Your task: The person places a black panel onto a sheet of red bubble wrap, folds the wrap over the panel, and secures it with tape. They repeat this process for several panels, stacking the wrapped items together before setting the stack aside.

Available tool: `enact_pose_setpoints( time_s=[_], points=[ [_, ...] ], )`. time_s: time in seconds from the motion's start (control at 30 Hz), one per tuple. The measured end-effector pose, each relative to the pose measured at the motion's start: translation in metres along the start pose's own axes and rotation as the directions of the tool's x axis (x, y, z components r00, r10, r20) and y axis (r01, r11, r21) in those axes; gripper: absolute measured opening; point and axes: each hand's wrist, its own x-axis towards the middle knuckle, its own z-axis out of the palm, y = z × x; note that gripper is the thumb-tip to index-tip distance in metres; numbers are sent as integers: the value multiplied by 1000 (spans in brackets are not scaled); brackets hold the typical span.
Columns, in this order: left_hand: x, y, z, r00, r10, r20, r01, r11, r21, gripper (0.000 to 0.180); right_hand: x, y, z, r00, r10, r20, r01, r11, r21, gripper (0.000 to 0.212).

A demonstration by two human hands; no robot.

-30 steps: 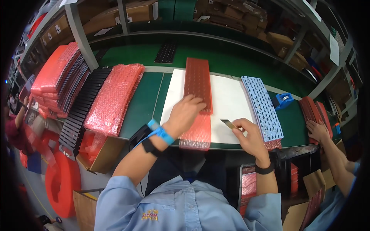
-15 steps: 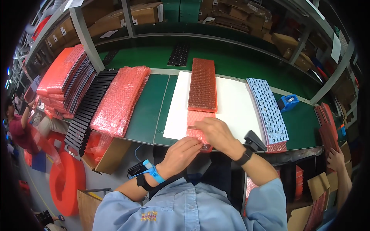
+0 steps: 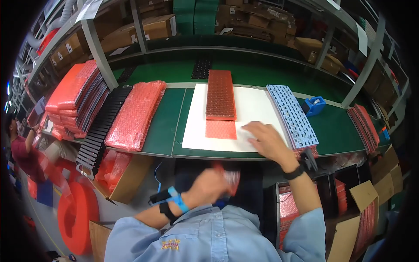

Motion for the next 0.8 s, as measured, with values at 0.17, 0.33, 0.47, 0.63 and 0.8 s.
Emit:
enact_pose_setpoints(
  time_s=[0.17, 0.33, 0.47, 0.63, 0.8],
  points=[
    [-80, 21, 51, 766, -258, 589, 551, 736, -395, 22, 17, 15, 39, 952, -298, 71, 296, 954, 35, 21],
    [-20, 4, 3, 587, -139, 797, 590, 748, -304, 29, 31, 21, 53, 944, -312, -110, 326, 934, 146, 14],
    [116, -47, -103, 799, -561, 216, 600, 733, -321, 29, 64, 28, 43, 983, 163, 81, -182, 864, 469, 13],
    [170, -169, -74, 808, -544, 225, 559, 829, -4, 22, 96, 56, 76, 867, 459, 194, -489, 706, 513, 14],
    [155, -196, -57, 791, -532, 303, 587, 799, -131, 24, 81, 91, 84, 861, 508, -6, -457, 779, 430, 15]
  ],
)
